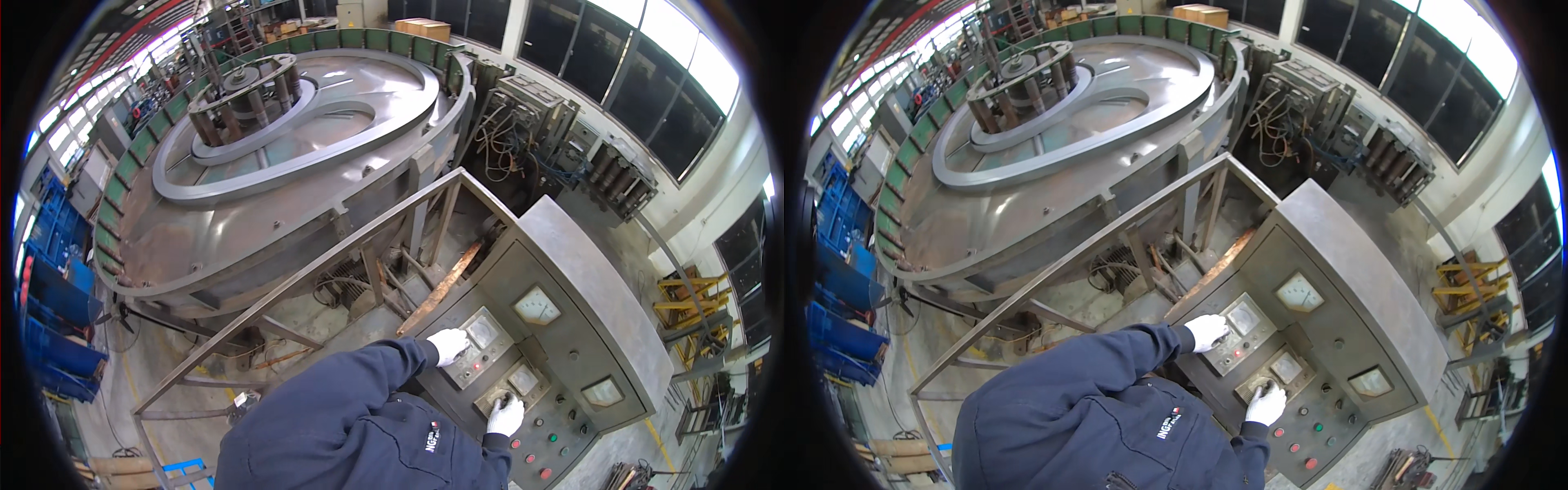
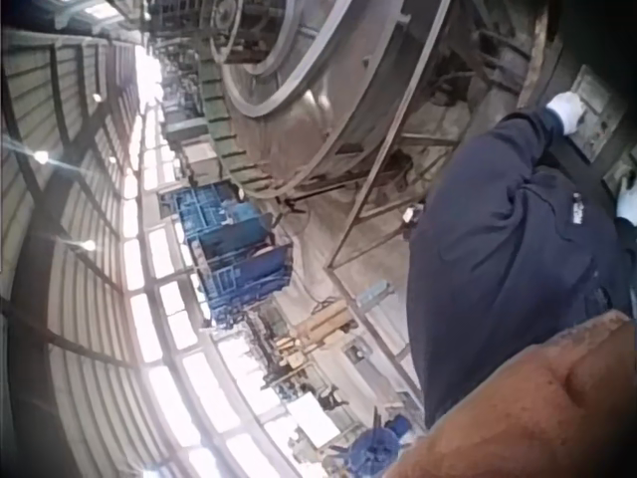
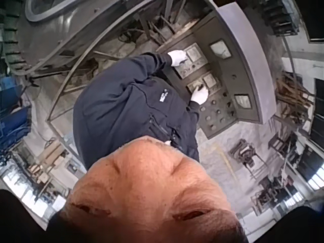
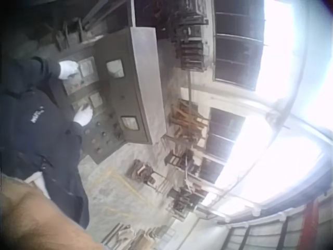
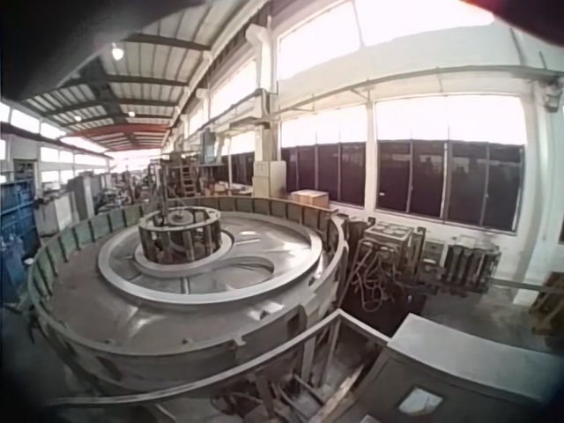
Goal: Operating a machine control panel by pressing buttons and monitoring gauges.
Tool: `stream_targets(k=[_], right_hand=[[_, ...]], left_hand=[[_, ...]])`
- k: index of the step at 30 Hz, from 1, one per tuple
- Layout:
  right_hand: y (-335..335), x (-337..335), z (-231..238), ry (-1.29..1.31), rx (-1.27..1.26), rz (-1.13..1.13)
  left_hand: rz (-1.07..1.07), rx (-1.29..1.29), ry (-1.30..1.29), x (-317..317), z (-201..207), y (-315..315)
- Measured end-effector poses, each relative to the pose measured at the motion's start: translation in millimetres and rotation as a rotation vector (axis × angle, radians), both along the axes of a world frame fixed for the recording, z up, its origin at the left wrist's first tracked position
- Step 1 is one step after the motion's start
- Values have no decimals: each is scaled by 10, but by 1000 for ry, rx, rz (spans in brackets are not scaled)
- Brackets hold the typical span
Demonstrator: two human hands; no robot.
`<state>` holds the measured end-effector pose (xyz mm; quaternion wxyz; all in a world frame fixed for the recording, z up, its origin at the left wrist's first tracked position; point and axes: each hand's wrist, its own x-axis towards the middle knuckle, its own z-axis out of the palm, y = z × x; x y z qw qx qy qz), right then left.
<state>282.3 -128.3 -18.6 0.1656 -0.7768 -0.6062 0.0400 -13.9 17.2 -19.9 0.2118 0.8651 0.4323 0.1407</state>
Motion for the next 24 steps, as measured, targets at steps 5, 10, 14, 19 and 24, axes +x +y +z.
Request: stream_targets(k=[5, 10, 14, 19, 24], right_hand=[[-24, 2, -1, 17, 11, 8], [-15, -1, 38, 16, 7, 20], [-19, 31, -14, -4, 0, 20], [-8, 14, 23, 8, -29, 10], [-7, -5, 57, 15, -18, 12]], left_hand=[[17, -12, -8, 34, 8, -1], [32, 22, -40, 25, 22, -28], [24, 41, -30, 30, -27, -30], [-1, 32, -19, 15, -34, -12], [-10, 27, -3, 8, -45, -3]])
